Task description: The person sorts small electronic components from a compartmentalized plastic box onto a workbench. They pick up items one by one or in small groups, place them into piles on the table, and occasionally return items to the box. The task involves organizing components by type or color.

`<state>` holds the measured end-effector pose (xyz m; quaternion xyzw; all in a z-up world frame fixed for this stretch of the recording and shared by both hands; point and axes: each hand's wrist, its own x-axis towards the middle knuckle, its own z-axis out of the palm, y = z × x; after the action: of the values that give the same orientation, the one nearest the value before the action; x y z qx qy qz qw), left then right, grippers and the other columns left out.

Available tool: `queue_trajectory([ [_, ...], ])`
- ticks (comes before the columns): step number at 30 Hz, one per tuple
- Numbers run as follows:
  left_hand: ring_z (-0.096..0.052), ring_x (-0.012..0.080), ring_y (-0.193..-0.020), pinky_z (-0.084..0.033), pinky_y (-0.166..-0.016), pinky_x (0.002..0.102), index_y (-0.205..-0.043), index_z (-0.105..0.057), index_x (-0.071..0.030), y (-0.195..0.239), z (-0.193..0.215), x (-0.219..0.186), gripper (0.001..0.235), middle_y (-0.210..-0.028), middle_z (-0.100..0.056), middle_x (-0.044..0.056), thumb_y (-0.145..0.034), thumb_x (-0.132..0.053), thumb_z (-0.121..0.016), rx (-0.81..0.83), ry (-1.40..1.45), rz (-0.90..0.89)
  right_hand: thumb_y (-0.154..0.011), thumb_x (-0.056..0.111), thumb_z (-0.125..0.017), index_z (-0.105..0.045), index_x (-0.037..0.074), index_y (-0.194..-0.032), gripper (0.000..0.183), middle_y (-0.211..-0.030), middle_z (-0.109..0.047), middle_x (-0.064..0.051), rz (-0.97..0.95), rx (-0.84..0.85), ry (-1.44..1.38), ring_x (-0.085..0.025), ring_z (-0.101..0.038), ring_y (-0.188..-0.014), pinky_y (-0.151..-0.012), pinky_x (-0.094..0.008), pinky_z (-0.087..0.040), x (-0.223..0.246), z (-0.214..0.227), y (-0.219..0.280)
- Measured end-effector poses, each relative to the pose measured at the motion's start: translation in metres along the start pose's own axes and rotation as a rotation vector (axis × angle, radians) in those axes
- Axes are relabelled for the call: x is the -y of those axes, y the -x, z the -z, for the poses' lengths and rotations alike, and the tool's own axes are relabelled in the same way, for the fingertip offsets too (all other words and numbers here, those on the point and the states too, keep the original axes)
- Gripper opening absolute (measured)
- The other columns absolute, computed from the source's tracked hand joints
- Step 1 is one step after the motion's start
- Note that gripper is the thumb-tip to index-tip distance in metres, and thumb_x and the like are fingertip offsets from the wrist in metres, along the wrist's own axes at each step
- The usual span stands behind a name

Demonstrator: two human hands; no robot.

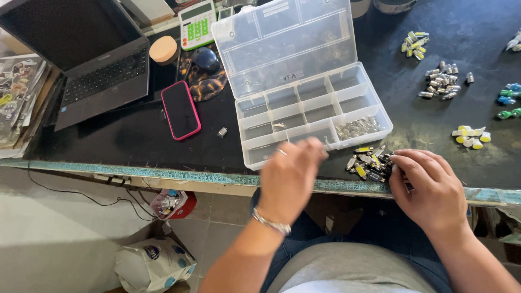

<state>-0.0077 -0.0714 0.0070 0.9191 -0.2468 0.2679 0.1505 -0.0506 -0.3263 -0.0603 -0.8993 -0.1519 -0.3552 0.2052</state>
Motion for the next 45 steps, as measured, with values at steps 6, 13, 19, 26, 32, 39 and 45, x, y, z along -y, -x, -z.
queue_trajectory([
  [6, -0.062, 0.0243, -0.076, -0.05, -0.056, 0.039, -0.106, -0.065, -0.015, -0.025, -0.009, 0.04, 0.025, -0.069, -0.067, 0.0, -0.089, -0.022, -0.082, 0.146, -0.072, -0.02, -0.098, 0.002, -0.071, -0.075, 0.003, -0.113, 0.015, -0.119, -0.075, -0.011, 0.003, 0.006, 0.028, -0.03, -0.071, -0.107, -0.104, -0.043, -0.058, -0.003, -0.002, 0.005],
  [13, -0.066, 0.0266, -0.089, -0.055, -0.072, 0.04, -0.098, -0.071, -0.013, -0.027, 0.0, 0.031, 0.013, -0.104, -0.074, 0.002, -0.089, -0.019, -0.079, 0.169, 0.097, 0.039, -0.096, 0.002, -0.07, -0.074, 0.001, -0.11, 0.014, -0.115, -0.075, -0.013, 0.034, 0.0, -0.003, -0.032, -0.071, -0.104, -0.101, -0.045, -0.057, 0.0, 0.002, -0.003],
  [19, -0.063, 0.0239, -0.099, -0.049, -0.084, 0.04, -0.108, -0.072, -0.016, -0.001, -0.013, 0.011, 0.031, -0.113, -0.072, 0.001, -0.086, -0.037, -0.082, 0.041, 0.053, -0.045, -0.094, 0.003, -0.069, -0.072, 0.001, -0.11, 0.016, -0.114, -0.074, -0.014, 0.041, 0.005, -0.009, -0.031, -0.07, -0.103, -0.101, -0.044, -0.057, 0.001, 0.002, -0.005],
  [26, -0.064, 0.0217, -0.093, -0.048, -0.077, 0.037, -0.103, -0.067, -0.018, 0.017, -0.022, 0.039, 0.014, -0.099, -0.071, -0.003, -0.094, -0.019, -0.077, -0.053, 0.166, 0.001, -0.094, 0.004, -0.069, -0.071, 0.002, -0.111, 0.018, -0.115, -0.074, -0.012, 0.023, 0.017, -0.039, -0.03, -0.07, -0.104, -0.101, -0.044, -0.057, -0.003, 0.0, -0.001],
  [32, -0.062, 0.0223, -0.091, -0.046, -0.075, 0.037, -0.107, -0.062, -0.018, 0.023, -0.028, 0.044, 0.018, -0.1, -0.067, -0.003, -0.097, -0.02, -0.076, -0.123, 0.102, -0.079, -0.095, 0.009, -0.066, -0.07, 0.004, -0.119, 0.025, -0.123, -0.072, -0.012, -0.043, 0.091, -0.22, -0.03, -0.068, -0.111, -0.105, -0.044, -0.051, 0.009, 0.022, -0.031],
  [39, -0.061, 0.0226, -0.091, -0.048, -0.08, 0.038, -0.111, -0.058, -0.017, 0.026, -0.029, 0.04, 0.023, -0.103, -0.065, 0.0, -0.097, -0.016, -0.077, -0.198, 0.069, -0.115, -0.091, 0.039, -0.069, -0.065, 0.009, -0.128, 0.047, -0.128, -0.069, -0.009, 0.263, 0.372, -0.189, -0.03, -0.064, -0.118, -0.103, -0.045, -0.049, 0.009, -0.005, -0.092],
  [45, -0.066, 0.0193, -0.085, -0.052, -0.079, 0.033, -0.102, -0.068, -0.019, 0.024, -0.038, 0.041, 0.011, -0.089, -0.063, -0.004, -0.102, -0.03, -0.066, -0.348, 0.042, -0.113, -0.086, 0.059, -0.069, -0.066, 0.016, -0.118, 0.053, -0.117, -0.071, -0.004, 0.413, 0.562, 0.035, -0.026, -0.067, -0.117, -0.094, -0.041, -0.053, 0.001, -0.043, -0.112],
])
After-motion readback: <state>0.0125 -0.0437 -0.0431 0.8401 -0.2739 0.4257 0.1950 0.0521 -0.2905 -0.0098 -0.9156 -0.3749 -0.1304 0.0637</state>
